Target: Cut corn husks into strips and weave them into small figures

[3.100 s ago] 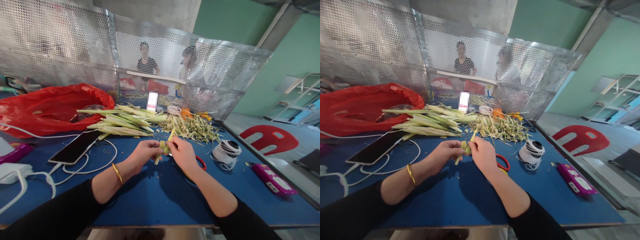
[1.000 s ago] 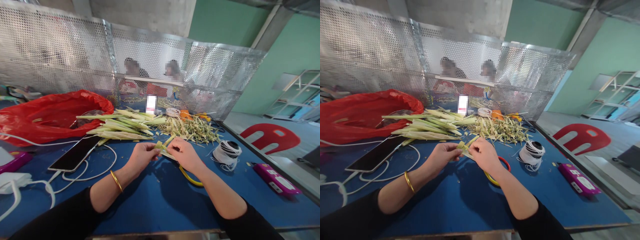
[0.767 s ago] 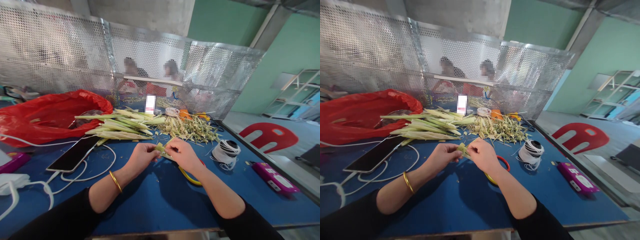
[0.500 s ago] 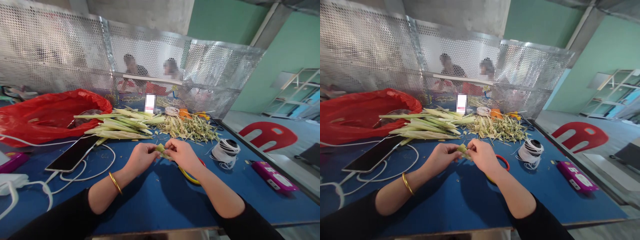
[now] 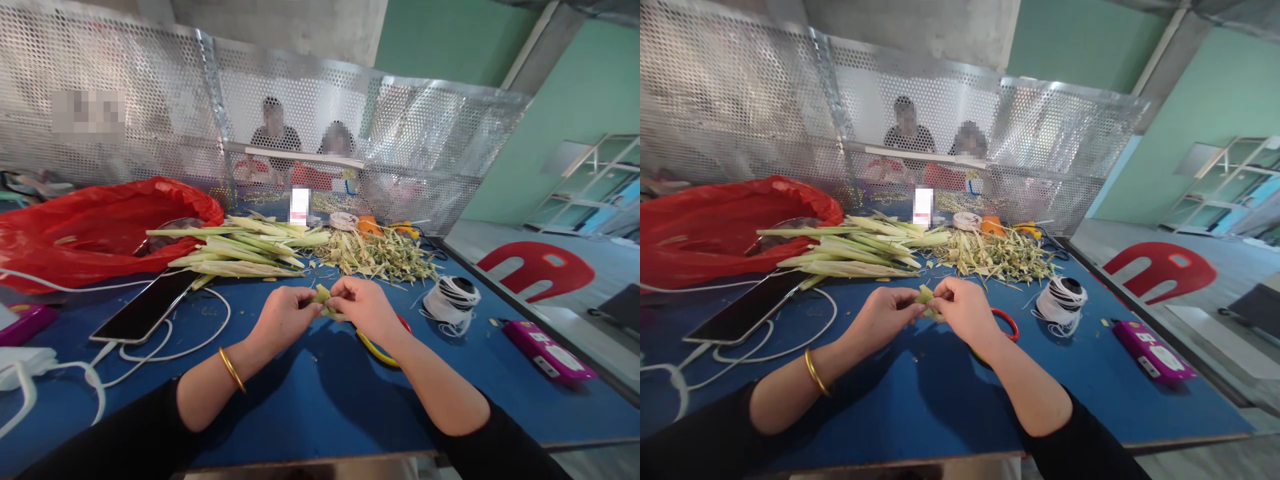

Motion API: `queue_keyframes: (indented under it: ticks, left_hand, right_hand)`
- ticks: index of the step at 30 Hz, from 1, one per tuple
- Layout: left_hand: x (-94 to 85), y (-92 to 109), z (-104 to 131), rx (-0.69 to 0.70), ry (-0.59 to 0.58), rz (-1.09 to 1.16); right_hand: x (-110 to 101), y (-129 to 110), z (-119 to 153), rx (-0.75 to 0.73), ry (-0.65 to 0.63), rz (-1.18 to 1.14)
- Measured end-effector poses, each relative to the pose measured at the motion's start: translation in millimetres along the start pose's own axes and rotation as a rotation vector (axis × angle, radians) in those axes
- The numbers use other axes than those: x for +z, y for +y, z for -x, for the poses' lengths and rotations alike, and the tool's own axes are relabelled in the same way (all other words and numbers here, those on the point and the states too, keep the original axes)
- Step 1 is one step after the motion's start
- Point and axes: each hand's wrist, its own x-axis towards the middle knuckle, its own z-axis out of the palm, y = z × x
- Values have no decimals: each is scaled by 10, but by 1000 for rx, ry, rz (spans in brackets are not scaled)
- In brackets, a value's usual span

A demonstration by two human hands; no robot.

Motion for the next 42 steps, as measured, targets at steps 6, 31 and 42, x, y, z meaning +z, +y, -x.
queue_keyframes:
  ticks: [6, 31, 42]
  left_hand:
    - [9, -26, -2, 98, -72, -182]
    - [57, 78, 58, -42, -457, 345]
    - [193, 59, 93, -175, -419, 359]
  right_hand:
    - [14, 40, -8, -74, -79, -62]
    - [21, 22, -51, -41, 141, -245]
    - [139, 26, 20, -140, 176, -104]
